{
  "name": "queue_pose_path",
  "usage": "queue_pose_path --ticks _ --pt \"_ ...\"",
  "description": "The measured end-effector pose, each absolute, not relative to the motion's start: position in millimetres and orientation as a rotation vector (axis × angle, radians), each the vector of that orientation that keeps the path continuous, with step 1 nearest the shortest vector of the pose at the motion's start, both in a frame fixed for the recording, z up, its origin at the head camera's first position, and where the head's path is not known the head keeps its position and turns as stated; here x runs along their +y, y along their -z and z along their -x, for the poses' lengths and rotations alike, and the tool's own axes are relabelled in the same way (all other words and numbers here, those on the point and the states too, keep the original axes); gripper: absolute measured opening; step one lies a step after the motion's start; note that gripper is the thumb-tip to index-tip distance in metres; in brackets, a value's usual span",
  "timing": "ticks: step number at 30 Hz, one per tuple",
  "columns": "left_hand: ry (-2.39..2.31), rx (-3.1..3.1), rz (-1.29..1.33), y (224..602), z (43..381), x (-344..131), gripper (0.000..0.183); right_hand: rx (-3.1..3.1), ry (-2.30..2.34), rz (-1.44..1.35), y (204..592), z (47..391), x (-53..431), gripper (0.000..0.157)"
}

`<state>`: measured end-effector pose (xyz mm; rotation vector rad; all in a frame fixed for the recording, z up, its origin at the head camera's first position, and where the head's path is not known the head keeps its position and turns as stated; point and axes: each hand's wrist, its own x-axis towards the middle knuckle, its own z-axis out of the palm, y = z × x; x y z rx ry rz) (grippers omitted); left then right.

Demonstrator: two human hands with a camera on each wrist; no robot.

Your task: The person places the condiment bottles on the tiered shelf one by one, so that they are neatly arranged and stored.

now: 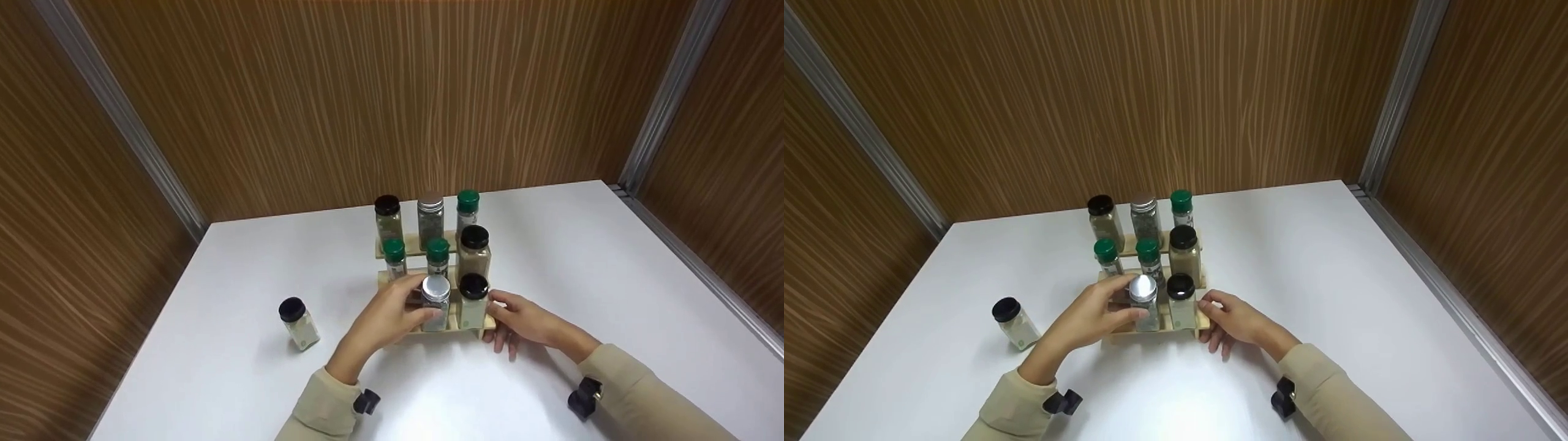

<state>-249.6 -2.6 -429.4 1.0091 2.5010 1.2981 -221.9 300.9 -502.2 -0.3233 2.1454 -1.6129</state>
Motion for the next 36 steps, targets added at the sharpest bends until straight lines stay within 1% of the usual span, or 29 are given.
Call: queue_pose_path --ticks 6,13,15,17,23,29,32,36 --pt "-1.287 2.523 -0.933 430.9 249.3 -2.3 0.051 2.153 1.599 0.323 501.1 221.4 300.6 0.026" --pt "-1.353 2.461 -0.929 426.6 248.2 -9.3 0.067 2.164 1.597 0.318 498.8 220.9 300.8 0.027" --pt "-1.374 2.456 -0.929 422.4 248.2 -14.2 0.067 2.167 1.597 0.312 498.0 220.8 301.3 0.027" --pt "-1.398 2.465 -0.93 416.4 248.1 -21.3 0.064 2.17 1.597 0.31 497.3 220.6 302.0 0.028" --pt "-1.482 2.619 -0.91 400.3 249.7 -52.9 0.055 2.172 1.591 0.313 496.5 220.9 303.8 0.03" --pt "-1.506 2.897 -0.75 401.2 255.6 -91.0 0.048 2.176 1.591 0.299 498.3 222.7 305.0 0.03" --pt "-1.456 2.995 -0.635 407.4 258.7 -114.3 0.052 2.163 1.601 0.313 500.3 224.0 304.4 0.03" --pt "-1.396 3.021 -0.449 419.9 259.9 -145.9 0.064 2.155 1.606 0.333 501.8 223.6 305.0 0.03"
